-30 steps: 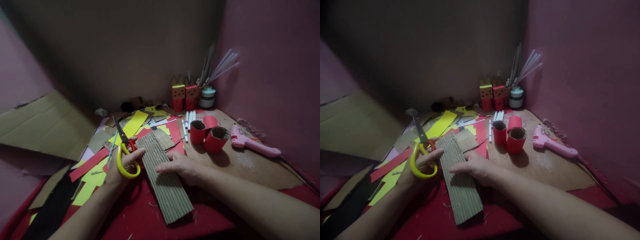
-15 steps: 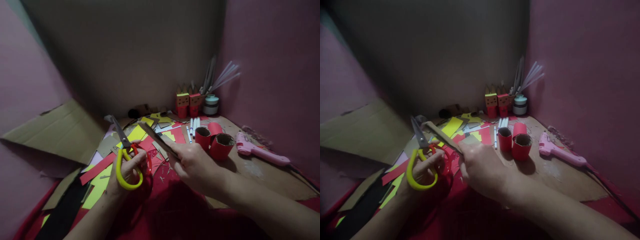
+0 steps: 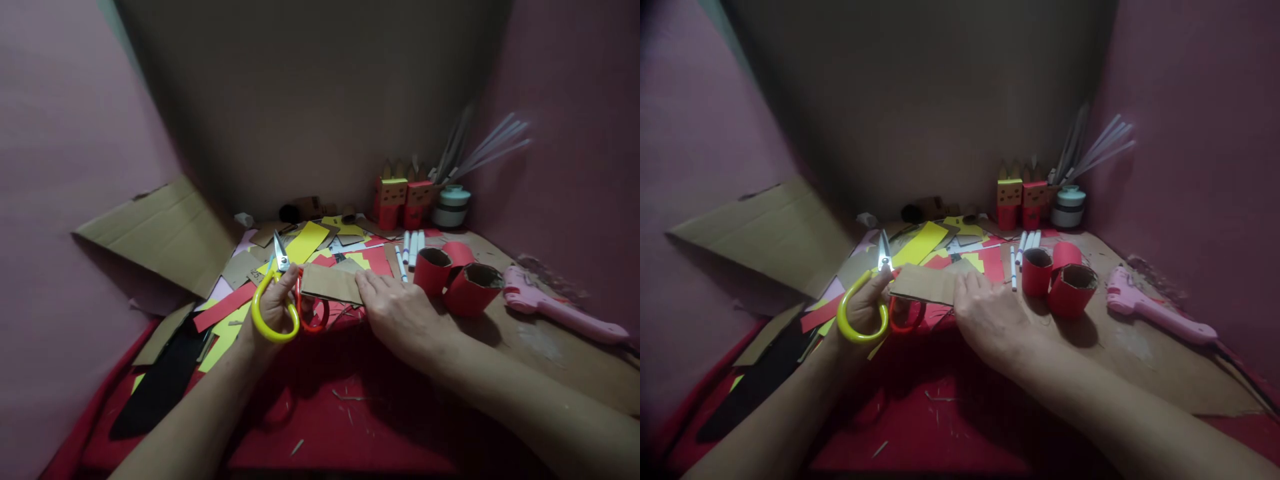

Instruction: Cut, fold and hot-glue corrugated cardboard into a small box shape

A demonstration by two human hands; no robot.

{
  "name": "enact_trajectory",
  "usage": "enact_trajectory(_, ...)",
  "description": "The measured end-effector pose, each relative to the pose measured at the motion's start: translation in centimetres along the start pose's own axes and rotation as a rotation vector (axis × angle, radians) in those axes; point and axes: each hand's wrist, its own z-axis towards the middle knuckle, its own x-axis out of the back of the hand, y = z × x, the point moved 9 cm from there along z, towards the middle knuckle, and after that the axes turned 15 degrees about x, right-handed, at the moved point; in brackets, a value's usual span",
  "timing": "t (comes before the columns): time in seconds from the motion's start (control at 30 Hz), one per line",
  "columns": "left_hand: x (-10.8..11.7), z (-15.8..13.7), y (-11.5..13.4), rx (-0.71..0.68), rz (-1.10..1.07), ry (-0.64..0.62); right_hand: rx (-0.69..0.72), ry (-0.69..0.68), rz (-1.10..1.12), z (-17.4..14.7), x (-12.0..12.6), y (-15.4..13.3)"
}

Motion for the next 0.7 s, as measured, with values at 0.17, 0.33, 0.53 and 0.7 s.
enact_trajectory(0.17,-0.1,-0.1,-0.4,0.033,0.056,0.019,0.024,-0.087,0.005,0.2,-0.5,-0.6)
enact_trajectory(0.33,-1.6,-1.2,-0.6,0.033,0.176,-0.021,0.061,-0.036,-0.084,0.3,-0.2,-1.1)
enact_trajectory(0.53,-2.2,-0.9,-0.3,0.01,0.261,-0.118,0.072,-0.035,0.049,-0.1,-0.2,-1.2)
enact_trajectory(0.7,-2.6,-1.0,-0.4,0.059,0.353,-0.227,0.002,-0.116,0.686,0.4,0.3,0.8)
